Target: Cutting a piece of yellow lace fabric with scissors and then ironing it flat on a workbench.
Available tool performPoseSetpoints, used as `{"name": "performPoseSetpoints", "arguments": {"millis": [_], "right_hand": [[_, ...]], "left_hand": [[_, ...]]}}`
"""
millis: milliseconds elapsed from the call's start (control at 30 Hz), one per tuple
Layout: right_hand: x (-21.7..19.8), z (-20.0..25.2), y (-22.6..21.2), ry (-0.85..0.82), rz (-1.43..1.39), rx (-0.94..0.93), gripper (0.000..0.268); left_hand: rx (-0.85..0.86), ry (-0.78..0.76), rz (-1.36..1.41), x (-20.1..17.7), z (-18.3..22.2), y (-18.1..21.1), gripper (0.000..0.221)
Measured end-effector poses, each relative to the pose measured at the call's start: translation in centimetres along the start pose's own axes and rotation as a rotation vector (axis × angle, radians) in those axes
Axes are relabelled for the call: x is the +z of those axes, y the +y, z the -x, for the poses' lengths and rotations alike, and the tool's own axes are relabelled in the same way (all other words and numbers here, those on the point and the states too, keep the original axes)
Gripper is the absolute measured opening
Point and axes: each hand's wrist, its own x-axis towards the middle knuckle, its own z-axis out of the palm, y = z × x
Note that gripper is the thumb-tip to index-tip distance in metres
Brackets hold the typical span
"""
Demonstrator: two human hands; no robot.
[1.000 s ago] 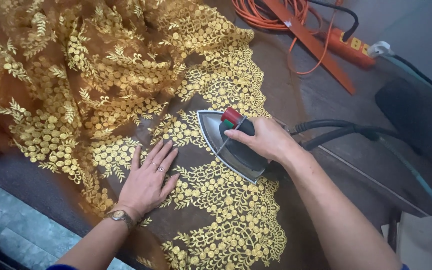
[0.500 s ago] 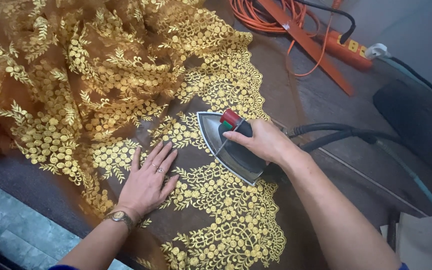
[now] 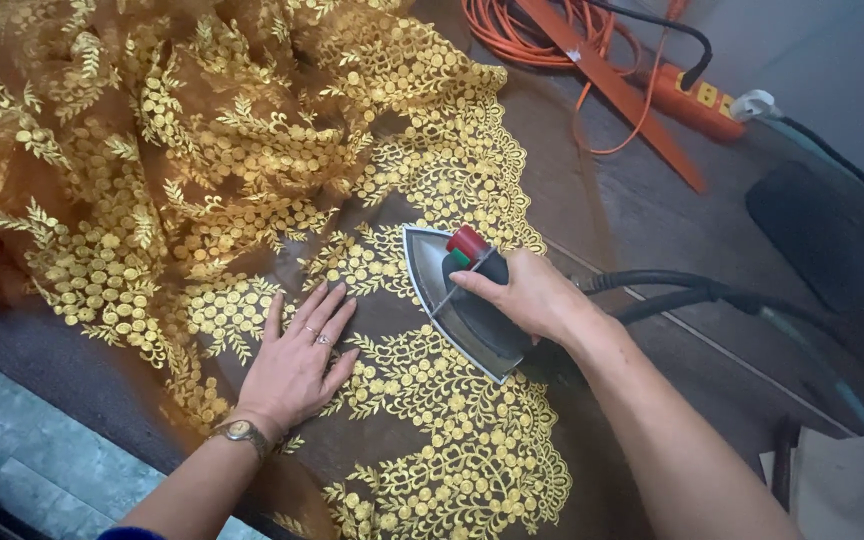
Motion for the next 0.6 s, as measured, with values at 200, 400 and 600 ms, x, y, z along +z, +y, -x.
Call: {"name": "performPoseSetpoints", "arguments": {"millis": [200, 400, 600], "right_hand": [[0.9, -0.5, 2.4, 0.004, -0.003, 0.033, 0.056], [1.6, 0.2, 3.5, 0.032, -0.020, 0.045, 0.052], [2.7, -0.2, 4.5, 0.077, -0.042, 0.061, 0.053]], "left_hand": [[0.005, 0.019, -0.001, -0.1, 0.0, 0.1, 0.059], [-0.001, 0.001, 0.013, 0.0, 0.0, 0.0, 0.058], [0.010, 0.009, -0.005, -0.5, 0.0, 0.1, 0.059]]}}
